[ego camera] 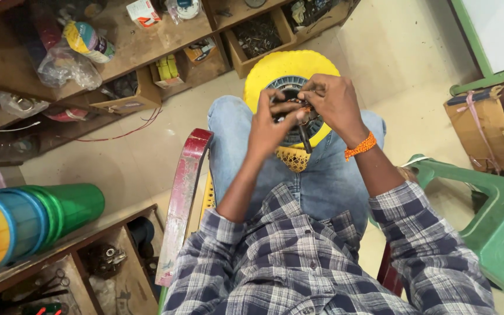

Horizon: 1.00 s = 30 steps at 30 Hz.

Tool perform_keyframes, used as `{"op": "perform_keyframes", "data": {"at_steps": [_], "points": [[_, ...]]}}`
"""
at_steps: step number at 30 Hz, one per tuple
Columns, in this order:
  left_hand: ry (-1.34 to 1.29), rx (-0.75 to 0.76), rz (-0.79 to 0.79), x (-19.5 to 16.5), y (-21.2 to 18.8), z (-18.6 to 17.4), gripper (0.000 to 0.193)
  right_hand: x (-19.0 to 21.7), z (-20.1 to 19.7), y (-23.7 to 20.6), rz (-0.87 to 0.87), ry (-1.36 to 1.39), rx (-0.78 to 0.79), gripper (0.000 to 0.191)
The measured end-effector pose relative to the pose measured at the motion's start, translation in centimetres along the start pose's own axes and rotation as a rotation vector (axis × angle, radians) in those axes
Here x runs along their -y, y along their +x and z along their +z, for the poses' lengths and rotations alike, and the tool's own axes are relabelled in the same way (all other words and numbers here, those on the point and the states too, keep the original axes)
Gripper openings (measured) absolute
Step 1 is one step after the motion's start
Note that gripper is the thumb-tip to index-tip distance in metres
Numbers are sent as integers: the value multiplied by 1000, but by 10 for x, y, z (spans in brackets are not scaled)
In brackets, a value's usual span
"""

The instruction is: The person sits on a chair and uses a small metal tool to adjust or tighten parts on a circular electrical component resting on a yellow stool. The hands repeatedly probe and manipulate the component's internal parts throughout the clip.

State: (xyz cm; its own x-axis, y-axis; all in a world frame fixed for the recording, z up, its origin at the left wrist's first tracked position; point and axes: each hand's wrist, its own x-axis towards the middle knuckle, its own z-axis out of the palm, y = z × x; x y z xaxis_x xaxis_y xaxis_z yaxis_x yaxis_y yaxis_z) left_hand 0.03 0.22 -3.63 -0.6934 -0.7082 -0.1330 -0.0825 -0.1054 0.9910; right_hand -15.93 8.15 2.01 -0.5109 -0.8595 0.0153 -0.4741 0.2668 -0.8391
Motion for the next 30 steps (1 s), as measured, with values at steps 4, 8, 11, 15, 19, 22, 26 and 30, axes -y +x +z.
{"op": "perform_keyframes", "data": {"at_steps": [4,8,11,15,19,22,26,30], "points": [[-114,113,-35,1,35,-3,82,1,3,4,49,32,-12,7],[-397,343,-108,3,55,-10,96,7,4,5,29,-50,-64,7],[-401,485,-36,6,53,-28,99,14,4,-4,32,-114,-66,8],[-265,576,101,9,43,-45,96,27,12,-41,-143,-51,-102,12],[-96,551,208,4,41,-48,86,31,29,-67,-88,-28,-205,12],[96,502,267,-2,41,-49,83,21,41,-81,14,20,-242,13],[139,487,272,-5,37,-51,77,-16,57,-92,165,267,-178,11],[149,501,301,-9,38,-51,53,-59,68,-97,184,596,-157,8]]}}
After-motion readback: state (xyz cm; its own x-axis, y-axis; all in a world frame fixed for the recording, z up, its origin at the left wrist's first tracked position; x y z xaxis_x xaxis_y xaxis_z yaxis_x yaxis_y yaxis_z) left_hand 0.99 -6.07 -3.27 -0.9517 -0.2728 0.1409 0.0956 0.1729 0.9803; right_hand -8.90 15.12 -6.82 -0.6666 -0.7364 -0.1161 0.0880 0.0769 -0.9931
